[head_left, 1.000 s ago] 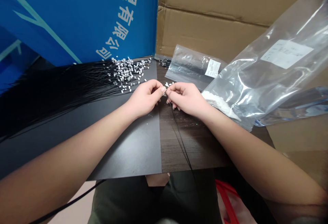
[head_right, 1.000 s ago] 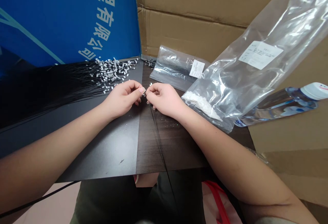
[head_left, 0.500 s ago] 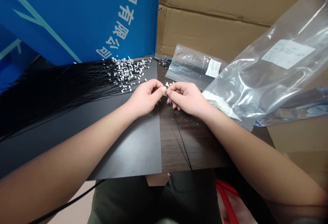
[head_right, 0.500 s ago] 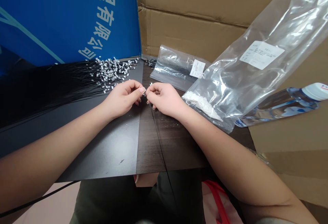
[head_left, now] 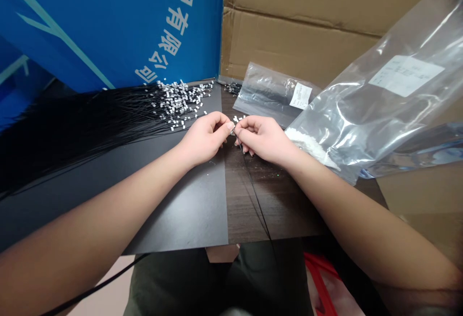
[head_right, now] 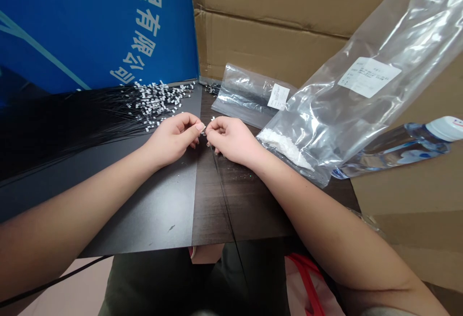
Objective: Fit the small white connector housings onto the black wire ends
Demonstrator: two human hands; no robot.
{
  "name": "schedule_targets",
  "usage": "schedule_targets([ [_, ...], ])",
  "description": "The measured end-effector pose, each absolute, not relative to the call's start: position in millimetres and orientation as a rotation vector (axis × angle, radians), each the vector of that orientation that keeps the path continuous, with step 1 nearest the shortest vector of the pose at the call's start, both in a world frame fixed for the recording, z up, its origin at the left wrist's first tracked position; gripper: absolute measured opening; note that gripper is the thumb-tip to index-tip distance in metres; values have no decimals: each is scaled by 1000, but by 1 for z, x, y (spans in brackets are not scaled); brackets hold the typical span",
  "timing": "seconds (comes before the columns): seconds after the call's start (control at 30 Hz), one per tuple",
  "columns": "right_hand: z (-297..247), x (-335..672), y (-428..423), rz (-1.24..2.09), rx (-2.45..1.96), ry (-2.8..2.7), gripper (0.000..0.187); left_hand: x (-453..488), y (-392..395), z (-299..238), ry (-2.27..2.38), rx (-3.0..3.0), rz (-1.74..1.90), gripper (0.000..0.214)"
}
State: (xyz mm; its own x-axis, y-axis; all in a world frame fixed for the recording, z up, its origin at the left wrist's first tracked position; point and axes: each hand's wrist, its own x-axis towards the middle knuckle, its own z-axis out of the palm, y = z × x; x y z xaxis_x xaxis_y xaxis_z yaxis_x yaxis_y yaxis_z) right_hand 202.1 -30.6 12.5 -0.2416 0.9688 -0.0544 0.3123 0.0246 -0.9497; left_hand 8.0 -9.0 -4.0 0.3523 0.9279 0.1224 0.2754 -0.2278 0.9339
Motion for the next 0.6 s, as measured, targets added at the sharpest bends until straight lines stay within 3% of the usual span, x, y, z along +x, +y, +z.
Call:
schedule_targets([
  [0.6, 9, 204, -32, 1149, -1310, -1696, 9, 9, -9, -2, 1065, 1687, 919, 18],
])
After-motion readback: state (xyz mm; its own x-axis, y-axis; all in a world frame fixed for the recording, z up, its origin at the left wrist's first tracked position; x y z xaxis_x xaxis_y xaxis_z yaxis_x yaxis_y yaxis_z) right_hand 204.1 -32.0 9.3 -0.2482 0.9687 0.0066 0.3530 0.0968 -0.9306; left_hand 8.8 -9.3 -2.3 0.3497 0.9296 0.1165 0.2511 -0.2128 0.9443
